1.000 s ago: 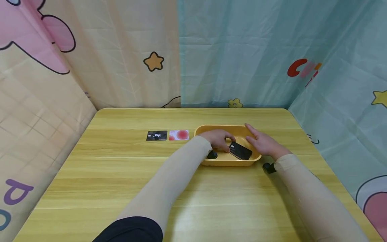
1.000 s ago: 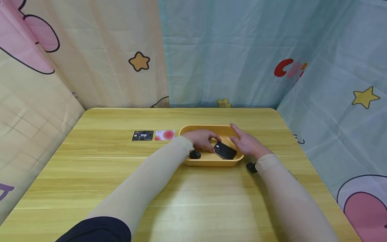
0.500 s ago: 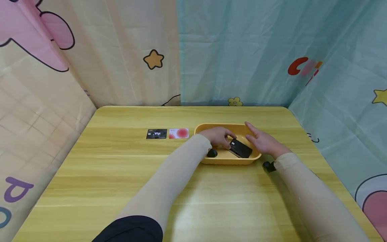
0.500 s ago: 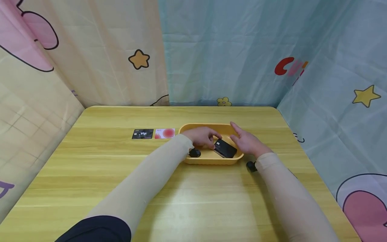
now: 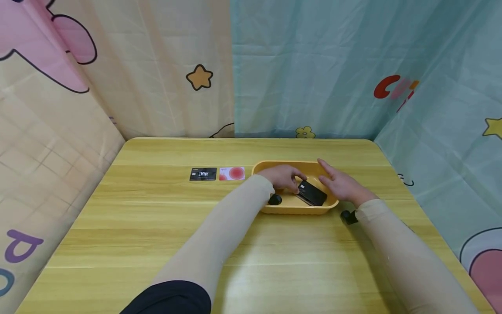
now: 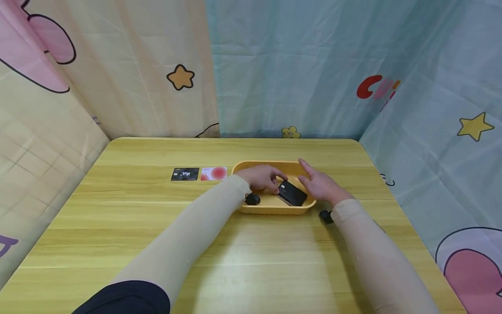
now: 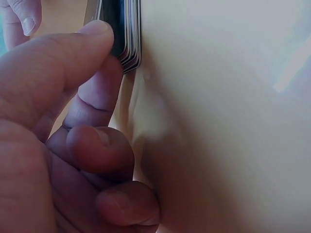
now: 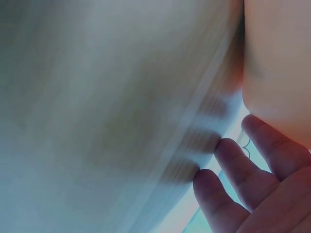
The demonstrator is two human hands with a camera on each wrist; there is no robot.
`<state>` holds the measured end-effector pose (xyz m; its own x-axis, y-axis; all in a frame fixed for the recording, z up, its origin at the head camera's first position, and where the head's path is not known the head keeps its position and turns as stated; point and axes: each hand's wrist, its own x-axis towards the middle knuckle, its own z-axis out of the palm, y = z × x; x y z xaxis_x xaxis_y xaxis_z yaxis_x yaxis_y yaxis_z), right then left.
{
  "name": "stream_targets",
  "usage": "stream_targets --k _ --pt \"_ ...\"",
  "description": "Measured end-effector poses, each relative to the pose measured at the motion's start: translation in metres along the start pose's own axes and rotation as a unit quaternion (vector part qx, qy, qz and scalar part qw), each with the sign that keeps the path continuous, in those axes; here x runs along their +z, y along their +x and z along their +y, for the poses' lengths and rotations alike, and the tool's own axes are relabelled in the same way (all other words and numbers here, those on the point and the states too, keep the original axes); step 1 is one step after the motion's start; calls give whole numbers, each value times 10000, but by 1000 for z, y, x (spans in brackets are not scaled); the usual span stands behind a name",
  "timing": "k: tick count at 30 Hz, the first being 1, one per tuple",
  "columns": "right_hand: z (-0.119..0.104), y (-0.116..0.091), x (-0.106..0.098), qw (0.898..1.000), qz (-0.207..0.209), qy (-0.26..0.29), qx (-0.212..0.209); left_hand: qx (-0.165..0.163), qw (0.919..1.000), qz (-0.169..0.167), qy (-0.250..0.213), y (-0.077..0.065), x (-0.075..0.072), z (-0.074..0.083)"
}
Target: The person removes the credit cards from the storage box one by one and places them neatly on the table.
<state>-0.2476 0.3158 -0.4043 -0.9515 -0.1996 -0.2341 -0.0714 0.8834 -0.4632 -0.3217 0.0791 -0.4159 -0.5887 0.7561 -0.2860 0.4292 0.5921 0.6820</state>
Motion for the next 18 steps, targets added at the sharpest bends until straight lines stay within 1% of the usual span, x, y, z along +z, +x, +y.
stream_targets --k 7,12,18 --pt "0 0 -1 10000 -20 27 5 -1 10000 -10 0 0 -1 0" --pt "0 -1 -2 10000 42 13 23 19 10000 -11 -65 2 -2 0" --pt "0 -1 -2 10000 15 -46 9 25 10000 -42 -6 5 -3 -1"
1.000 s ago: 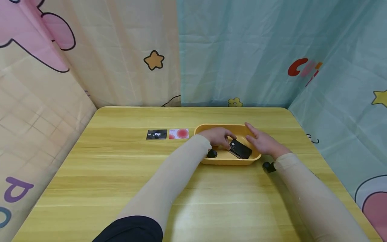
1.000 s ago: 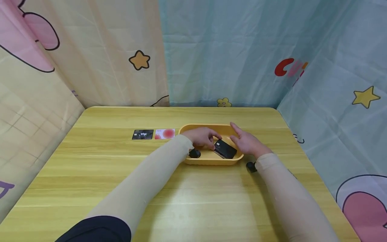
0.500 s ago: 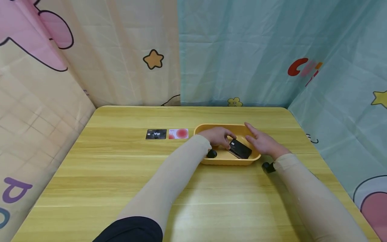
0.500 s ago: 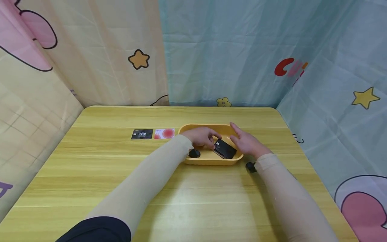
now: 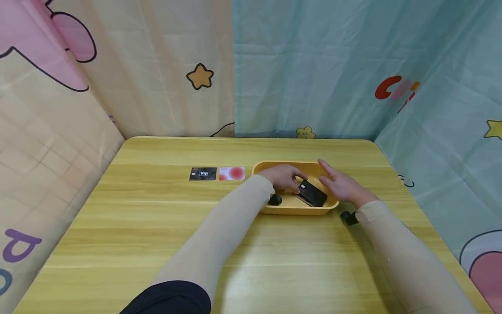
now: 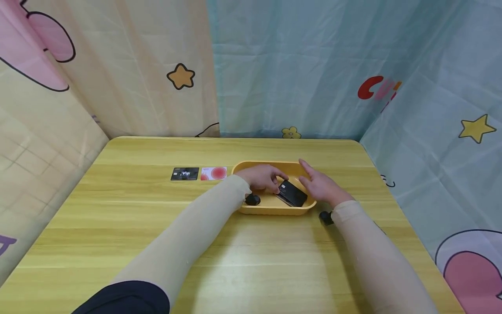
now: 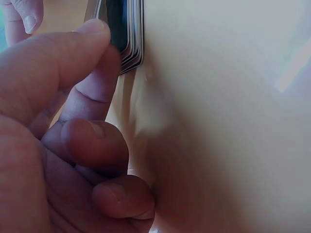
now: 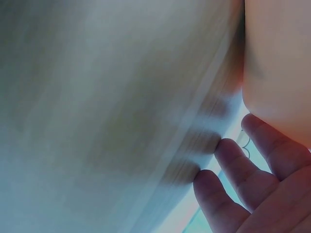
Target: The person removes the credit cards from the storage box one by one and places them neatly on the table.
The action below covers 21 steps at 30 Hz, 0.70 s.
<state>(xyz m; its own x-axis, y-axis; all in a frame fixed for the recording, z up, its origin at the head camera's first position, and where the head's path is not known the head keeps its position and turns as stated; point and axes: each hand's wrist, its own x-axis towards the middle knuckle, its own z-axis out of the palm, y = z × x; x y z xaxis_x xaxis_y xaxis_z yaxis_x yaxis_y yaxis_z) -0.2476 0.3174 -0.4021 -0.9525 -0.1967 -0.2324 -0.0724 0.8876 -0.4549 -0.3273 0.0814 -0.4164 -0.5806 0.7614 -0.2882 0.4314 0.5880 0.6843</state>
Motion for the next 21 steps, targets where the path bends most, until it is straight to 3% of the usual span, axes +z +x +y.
stream_targets --k 13,21 --pt "3 0 1 10000 38 74 -9 78 10000 28 53 -2 0 4" --pt "1 1 1 10000 35 65 7 151 9999 -12 65 -8 -7 10"
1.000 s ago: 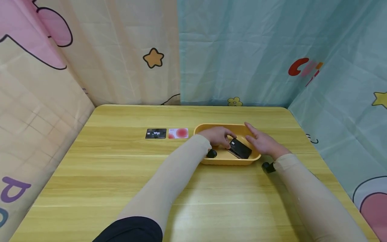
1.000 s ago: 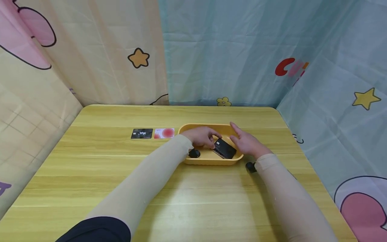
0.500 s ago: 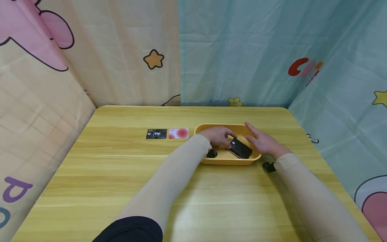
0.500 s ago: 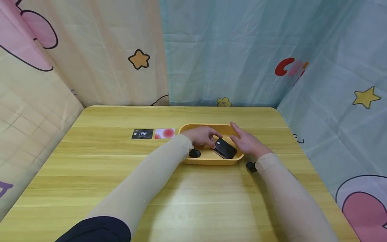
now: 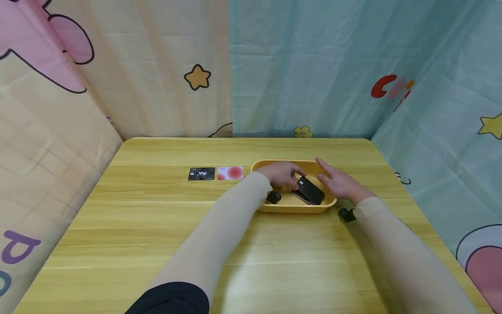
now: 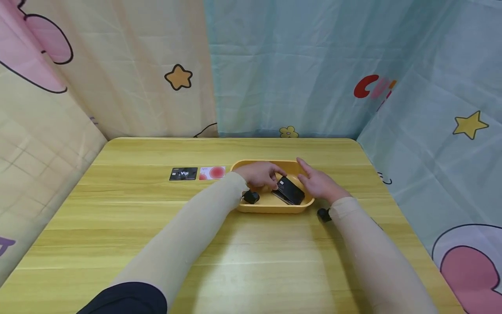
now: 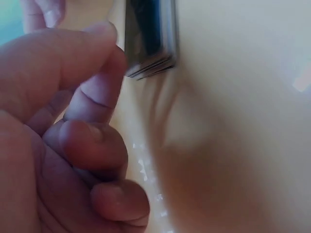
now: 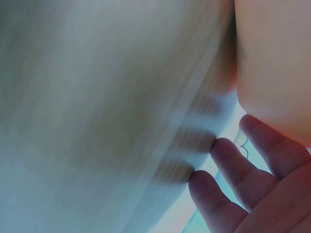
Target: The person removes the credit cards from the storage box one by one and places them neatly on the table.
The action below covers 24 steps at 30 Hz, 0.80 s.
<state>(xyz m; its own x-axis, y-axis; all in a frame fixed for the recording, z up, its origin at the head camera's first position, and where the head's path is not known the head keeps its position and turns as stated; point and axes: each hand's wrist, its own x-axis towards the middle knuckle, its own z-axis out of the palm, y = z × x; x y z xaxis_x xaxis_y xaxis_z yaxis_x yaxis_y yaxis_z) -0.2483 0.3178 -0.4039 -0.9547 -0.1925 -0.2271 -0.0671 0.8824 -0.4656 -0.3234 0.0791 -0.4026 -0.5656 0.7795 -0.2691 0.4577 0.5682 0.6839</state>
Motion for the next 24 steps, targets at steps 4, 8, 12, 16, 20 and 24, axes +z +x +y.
stream_targets --k 4,8,12,16,20,24 --pt "-2 -1 -1 10000 -42 -42 26 26 9993 113 349 -7 -7 2" --pt "-3 -3 -2 10000 -73 -63 26 -47 9982 258 542 -14 -16 2" --pt "-3 -3 -4 9999 -92 -68 12 -76 9976 371 586 -24 -27 4" --pt "-3 -3 -5 9999 -75 -83 0 -7 9982 439 410 -35 -37 4" --pt "-4 -2 -4 9999 -56 -135 -28 101 9975 555 431 -49 -50 3" --pt "-3 -1 -4 9998 -43 -145 -105 166 9961 761 412 -65 -64 -1"
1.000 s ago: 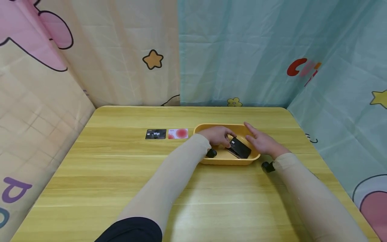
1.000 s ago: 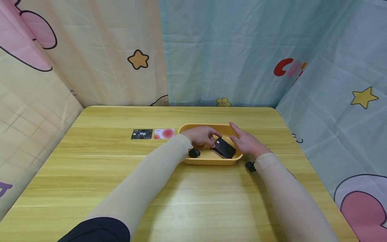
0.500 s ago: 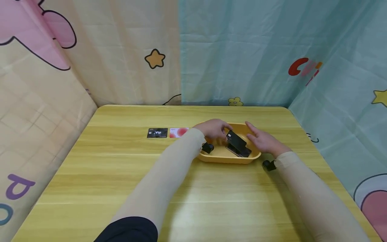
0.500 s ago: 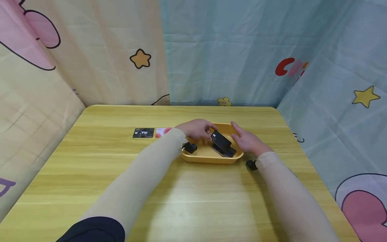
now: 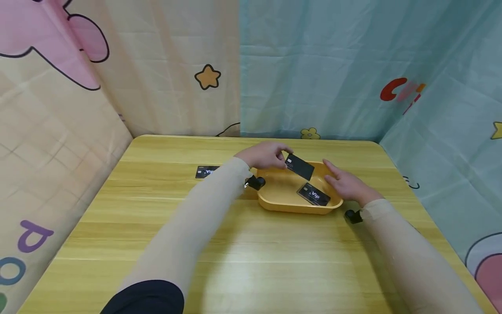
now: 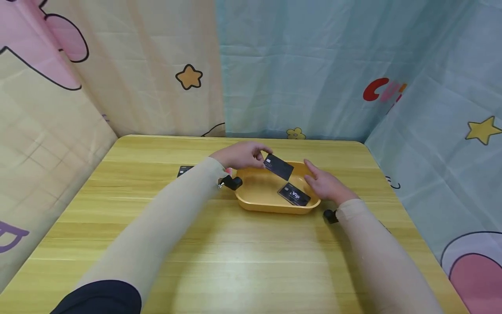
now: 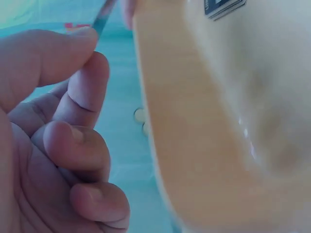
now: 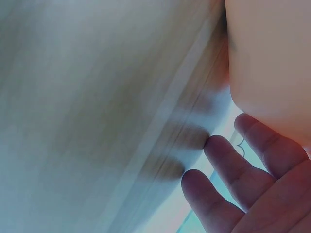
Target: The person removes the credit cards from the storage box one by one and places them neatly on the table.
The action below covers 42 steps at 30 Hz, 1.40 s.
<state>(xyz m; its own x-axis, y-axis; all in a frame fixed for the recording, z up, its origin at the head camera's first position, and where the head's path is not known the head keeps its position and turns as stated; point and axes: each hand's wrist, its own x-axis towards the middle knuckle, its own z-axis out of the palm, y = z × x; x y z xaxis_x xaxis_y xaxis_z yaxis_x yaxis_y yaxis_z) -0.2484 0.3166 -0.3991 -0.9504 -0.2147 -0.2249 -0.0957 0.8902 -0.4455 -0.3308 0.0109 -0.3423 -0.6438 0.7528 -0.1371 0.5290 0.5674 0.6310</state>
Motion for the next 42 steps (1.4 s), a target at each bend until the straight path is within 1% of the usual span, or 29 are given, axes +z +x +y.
stream_targets --k 6,10,15,18,20,25,31,34,42 --pt "1 0 0 10000 -3 53 70 -11 9991 402 -146 -26 -23 -12" --pt "0 0 1 9999 -34 30 149 -165 9979 528 -330 -47 -35 -26" --pt "-2 -1 1 9999 -44 23 161 -319 9949 805 -522 -76 -48 -51" --pt "-2 -1 1 9999 -38 23 132 -529 9920 978 -600 -95 -54 -67" --pt "-1 -1 2 9999 -22 18 98 -735 9895 1095 -590 -108 -57 -78" --pt "-1 -1 1 10000 -16 13 93 -1050 9842 1354 -456 -138 -62 -105" --pt "-1 -2 1 9999 -57 52 107 -1467 9764 1561 -279 -170 -64 -137" --pt "0 -2 1 9999 -60 88 81 -1620 9737 1591 -192 -184 -64 -151" --pt "-1 -3 -1 9999 -35 150 -7 -1909 9694 1522 -260 -220 -63 -185"
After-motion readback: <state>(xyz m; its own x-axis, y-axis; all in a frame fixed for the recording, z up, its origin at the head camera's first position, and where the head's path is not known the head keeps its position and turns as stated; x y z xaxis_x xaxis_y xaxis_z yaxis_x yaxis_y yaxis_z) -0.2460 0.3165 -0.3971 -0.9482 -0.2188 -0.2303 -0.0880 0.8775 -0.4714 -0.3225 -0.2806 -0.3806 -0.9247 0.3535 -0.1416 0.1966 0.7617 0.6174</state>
